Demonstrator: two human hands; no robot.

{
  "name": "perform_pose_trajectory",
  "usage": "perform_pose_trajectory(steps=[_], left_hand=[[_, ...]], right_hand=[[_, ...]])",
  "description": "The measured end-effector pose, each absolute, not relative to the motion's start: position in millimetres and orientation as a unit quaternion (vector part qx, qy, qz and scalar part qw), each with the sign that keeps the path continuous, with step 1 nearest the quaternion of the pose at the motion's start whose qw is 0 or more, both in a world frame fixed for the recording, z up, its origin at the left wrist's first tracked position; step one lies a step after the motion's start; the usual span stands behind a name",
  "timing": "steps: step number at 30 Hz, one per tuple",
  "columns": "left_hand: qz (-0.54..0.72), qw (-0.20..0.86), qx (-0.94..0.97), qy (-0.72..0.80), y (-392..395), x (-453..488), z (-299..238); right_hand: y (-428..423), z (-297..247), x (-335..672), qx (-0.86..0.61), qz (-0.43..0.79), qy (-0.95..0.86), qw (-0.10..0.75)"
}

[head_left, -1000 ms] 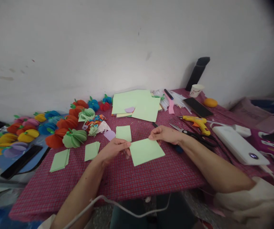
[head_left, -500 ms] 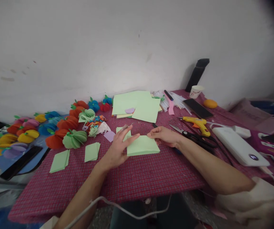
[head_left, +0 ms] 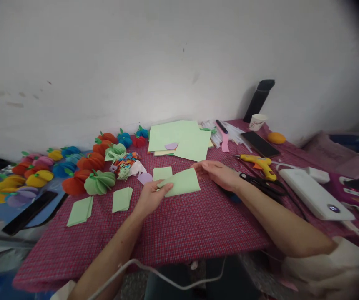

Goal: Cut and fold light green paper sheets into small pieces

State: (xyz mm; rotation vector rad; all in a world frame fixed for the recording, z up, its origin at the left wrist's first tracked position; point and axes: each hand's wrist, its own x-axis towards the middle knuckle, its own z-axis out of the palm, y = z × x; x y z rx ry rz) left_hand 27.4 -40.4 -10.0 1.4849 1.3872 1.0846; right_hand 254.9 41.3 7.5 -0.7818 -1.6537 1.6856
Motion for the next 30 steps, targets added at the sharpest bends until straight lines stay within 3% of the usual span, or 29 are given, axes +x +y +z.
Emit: perform_pose_trajectory(steps=[6,30], left_hand=[[0.426,0.506,0.517,0.544,-40.1,37.6,-12.9],[0.351,0.496,0.571,0.553,-40.9,39.2,-12.2]], right_hand=[[24.5,5.5,244.3,-0.31,0.562,-0.704,0.303],[30.9,-7.6,244.0,-0.333,0.545,-0.729,0.247]])
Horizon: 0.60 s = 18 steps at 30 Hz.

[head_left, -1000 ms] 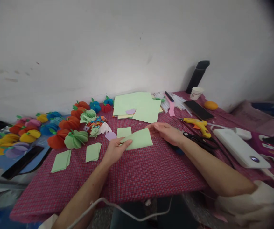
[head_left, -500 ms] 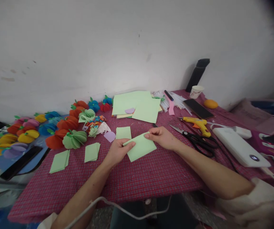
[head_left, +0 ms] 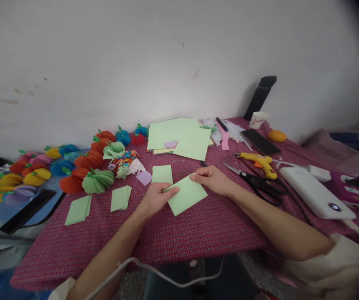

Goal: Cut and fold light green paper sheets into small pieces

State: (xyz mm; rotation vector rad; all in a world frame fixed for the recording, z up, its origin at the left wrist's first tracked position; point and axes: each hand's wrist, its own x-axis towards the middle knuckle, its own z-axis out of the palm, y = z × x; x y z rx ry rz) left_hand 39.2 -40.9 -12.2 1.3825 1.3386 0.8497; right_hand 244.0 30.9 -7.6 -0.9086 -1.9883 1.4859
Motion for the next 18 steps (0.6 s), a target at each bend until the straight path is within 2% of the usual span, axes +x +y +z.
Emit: perform_pose_trajectory(steps=[6,13,18], left_hand=[[0.321,0.515,0.59,0.533,-41.3,42.9,-12.1],[0.456,0.477,0.457,0.596,-34.2,34.5,-16.7],[0.457,0.483,0.451,0.596,-33.7,34.5,-17.0]], right_hand=[[24.1,-3.5,236.9,-0.317,0.533,-0.754,0.217],[27.3,1.2,237.5,-0.337,0.592,-0.672,0.291],[30.2,-4.2,238.1,-0.329,0.587,-0.679,0.292]])
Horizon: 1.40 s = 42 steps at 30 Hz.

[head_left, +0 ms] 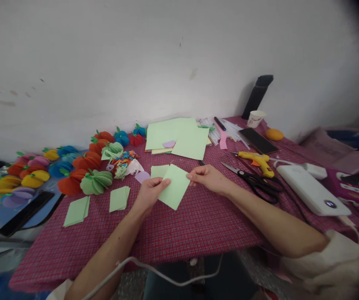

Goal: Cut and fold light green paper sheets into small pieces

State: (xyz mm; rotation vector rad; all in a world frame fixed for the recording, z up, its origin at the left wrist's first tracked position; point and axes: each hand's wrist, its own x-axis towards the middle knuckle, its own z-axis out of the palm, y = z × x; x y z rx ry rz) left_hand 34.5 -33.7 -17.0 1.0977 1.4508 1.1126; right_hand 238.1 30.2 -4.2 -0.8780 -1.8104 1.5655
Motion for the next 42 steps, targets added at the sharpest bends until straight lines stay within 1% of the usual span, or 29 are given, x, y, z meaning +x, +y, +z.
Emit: perform_pose_trajectory(steps=[4,7,11,14,18,20,24,27,29,32,35,38,42], left_hand=[[0.427,0.499,0.455,0.601,-35.3,37.0,-15.2],[0.46,0.488,0.448,0.591,-35.4,38.9,-15.5],[0.492,0.481,0.438,0.578,-35.6,42.9,-15.5],[0.49,0.496,0.437,0.568,-36.8,45.9,-12.3],[0.477,0.547,0.434,0.534,-38.9,47.7,-8.1],[0.483,0.56,0.418,0.527,-39.2,47.9,-8.6],[0.534,0.557,0.396,0.498,-37.9,47.1,-13.7],[0.522,0.546,0.422,0.502,-36.9,44.0,-14.8],[0.516,0.532,0.43,0.515,-36.9,40.5,-12.5],[0.493,0.502,0.461,0.54,-38.5,36.4,-7.1],[0.375,0.502,0.567,0.535,-42.4,37.5,-5.0],[0.25,0.52,0.657,0.485,-47.3,42.9,-7.5],[0.187,0.534,0.686,0.457,-50.7,46.8,-9.8]], right_hand=[[30.4,-5.2,238.2,-0.337,0.587,-0.674,0.296],[25.9,-5.6,234.0,-0.346,0.621,-0.64,0.292],[16.7,-8.7,225.3,-0.326,0.66,-0.631,0.244],[14.7,-11.2,224.7,-0.32,0.636,-0.666,0.224],[15.9,-11.8,228.9,-0.321,0.615,-0.698,0.177],[15.1,-11.0,228.3,-0.318,0.625,-0.686,0.193],[14.7,-9.9,223.6,-0.314,0.663,-0.624,0.271],[20.1,-10.6,226.3,-0.347,0.657,-0.597,0.302],[24.8,-10.6,232.3,-0.36,0.646,-0.614,0.275],[28.1,-9.4,242.0,-0.326,0.633,-0.684,0.159],[24.7,-8.7,244.8,-0.258,0.576,-0.773,0.059],[17.3,-9.7,240.2,-0.214,0.525,-0.823,0.026],[10.4,-12.6,233.2,-0.201,0.511,-0.835,0.032]])
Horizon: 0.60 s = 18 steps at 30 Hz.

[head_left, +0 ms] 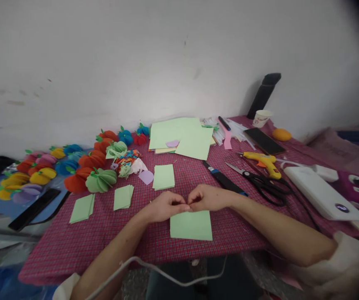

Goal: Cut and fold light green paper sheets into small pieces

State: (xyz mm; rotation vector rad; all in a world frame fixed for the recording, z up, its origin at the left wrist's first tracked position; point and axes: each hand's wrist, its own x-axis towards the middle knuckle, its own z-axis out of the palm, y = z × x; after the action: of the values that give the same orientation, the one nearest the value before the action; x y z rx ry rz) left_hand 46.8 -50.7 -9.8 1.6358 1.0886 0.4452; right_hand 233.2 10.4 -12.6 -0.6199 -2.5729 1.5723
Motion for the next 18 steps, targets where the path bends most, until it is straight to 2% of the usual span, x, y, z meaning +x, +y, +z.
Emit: perform_pose_trajectory(steps=[14,18], left_hand=[[0.229,0.537,0.649,0.488,-44.0,27.9,-5.0],[0.237,0.525,0.647,0.5,-43.0,24.5,-4.3]], right_hand=[[41.0,-2.2,259.8,-0.241,0.559,-0.791,0.055],[46.6,3.5,264.3,-0.293,0.555,-0.767,0.134]])
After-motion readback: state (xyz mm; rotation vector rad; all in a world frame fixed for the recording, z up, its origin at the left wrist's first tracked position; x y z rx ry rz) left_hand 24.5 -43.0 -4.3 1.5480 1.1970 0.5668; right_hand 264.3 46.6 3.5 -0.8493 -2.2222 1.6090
